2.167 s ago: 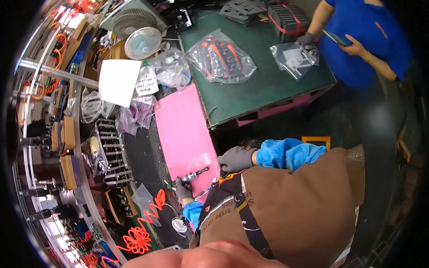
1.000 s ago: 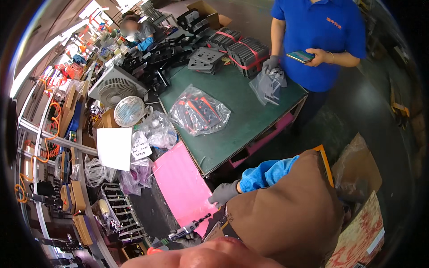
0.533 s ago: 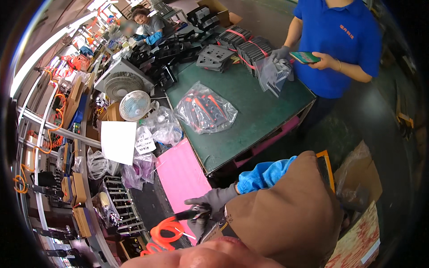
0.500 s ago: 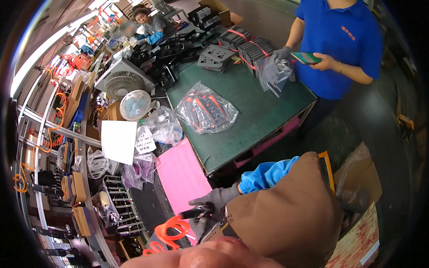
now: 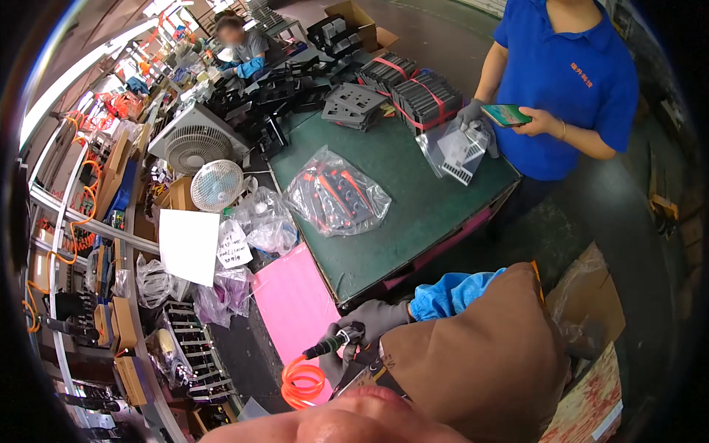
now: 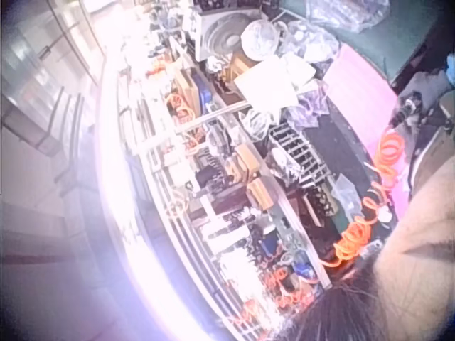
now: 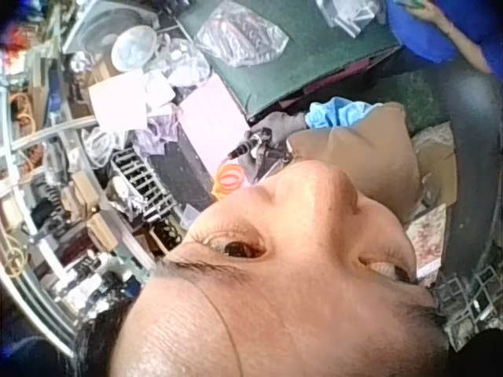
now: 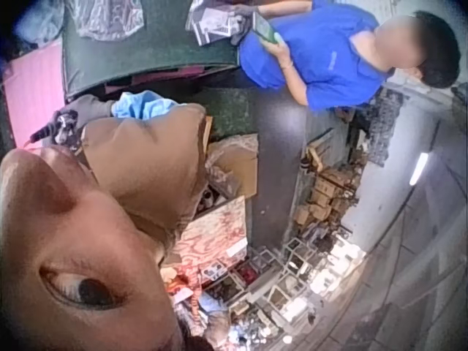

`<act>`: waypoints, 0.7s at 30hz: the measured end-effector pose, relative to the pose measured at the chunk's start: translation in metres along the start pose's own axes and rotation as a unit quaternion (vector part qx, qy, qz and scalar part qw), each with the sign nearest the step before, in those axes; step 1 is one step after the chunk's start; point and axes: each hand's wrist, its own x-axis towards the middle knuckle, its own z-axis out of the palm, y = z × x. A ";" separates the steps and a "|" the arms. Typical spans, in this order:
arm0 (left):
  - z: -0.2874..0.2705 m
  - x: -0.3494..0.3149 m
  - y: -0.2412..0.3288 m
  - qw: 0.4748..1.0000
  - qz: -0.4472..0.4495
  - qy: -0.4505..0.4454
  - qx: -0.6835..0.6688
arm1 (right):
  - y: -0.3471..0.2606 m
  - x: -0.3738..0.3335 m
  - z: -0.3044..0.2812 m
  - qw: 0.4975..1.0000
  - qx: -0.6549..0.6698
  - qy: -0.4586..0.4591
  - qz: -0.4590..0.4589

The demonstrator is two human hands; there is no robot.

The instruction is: The person sorts various small electronic components and parts from cardboard boxes and plastic bags onto a pink workbench mat. They handle items such as black cylindrical connectors, wire harnesses, and small white plastic pieces, organizing them into piles. The person also moves a red coiled cable and a metal wrench on the table.

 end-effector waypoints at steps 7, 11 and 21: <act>-0.009 0.045 -0.018 0.968 -0.068 -0.116 -0.210 | 0.017 0.018 -0.015 0.995 -0.038 -0.049 0.073; -0.013 0.076 0.040 0.865 -0.059 0.057 -0.494 | 0.063 0.046 -0.009 0.998 -0.051 0.028 0.025; -0.022 0.141 0.001 0.843 0.078 0.045 -0.530 | 0.075 0.095 -0.037 0.998 -0.051 0.040 0.005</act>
